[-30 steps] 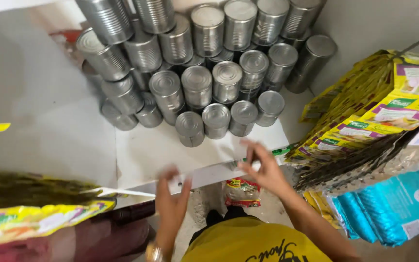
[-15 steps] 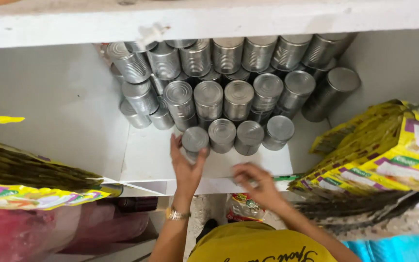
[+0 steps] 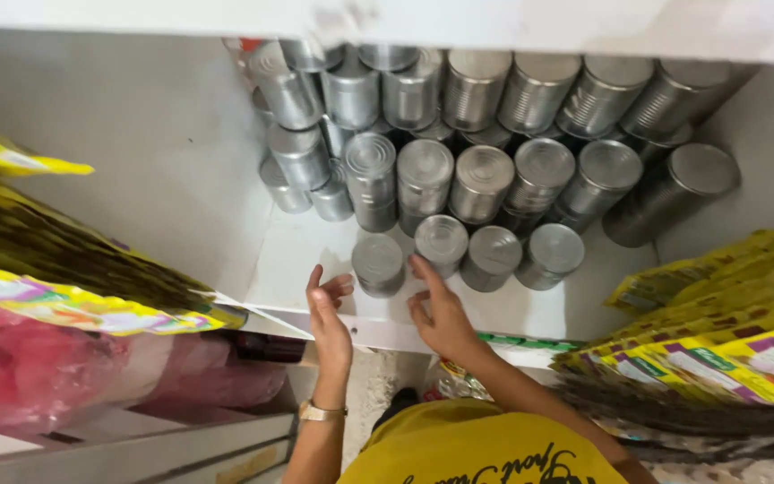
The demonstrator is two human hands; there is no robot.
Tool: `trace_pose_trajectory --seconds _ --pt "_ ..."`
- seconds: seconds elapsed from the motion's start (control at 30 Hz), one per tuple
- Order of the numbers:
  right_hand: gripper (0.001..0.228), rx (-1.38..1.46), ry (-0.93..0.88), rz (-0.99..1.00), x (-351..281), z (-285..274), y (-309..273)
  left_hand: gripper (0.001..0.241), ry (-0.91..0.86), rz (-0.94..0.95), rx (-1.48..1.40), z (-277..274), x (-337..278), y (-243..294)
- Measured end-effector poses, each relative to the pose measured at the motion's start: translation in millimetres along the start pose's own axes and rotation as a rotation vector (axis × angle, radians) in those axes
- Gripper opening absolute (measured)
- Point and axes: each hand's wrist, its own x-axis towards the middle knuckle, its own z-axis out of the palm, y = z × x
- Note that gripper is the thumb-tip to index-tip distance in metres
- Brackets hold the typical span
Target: Organizes and stocks jars of peanut butter and canned goods on retail shelves.
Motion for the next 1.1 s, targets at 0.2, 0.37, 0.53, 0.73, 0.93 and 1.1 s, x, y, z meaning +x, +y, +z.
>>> trace_pose_trajectory --seconds 0.2,0.37,0.53,0.73,0.93,1.1 --pt "0.076 -0.253 0.108 -0.133 11 2 -41 0.071 -0.080 0.281 0.078 2 20 12" --pt "0.095 -0.588 0.165 -0.318 32 14 -43 0.063 -0.074 0.338 0.249 -4 36 20" --pt "0.100 -0.639 0.135 -0.118 41 20 -58 0.059 0.000 0.619 0.522 4 50 -2" --pt "0.097 -0.666 0.207 -0.089 58 33 -61 0.057 -0.008 0.620 0.494 1 51 -2" --pt "0.087 -0.538 0.300 -0.209 53 23 -79 0.054 0.057 0.681 0.338 -7 53 -7" --pt "0.082 -0.489 0.491 -0.340 63 -41 -164 0.057 0.018 0.674 0.345 -12 50 -12"
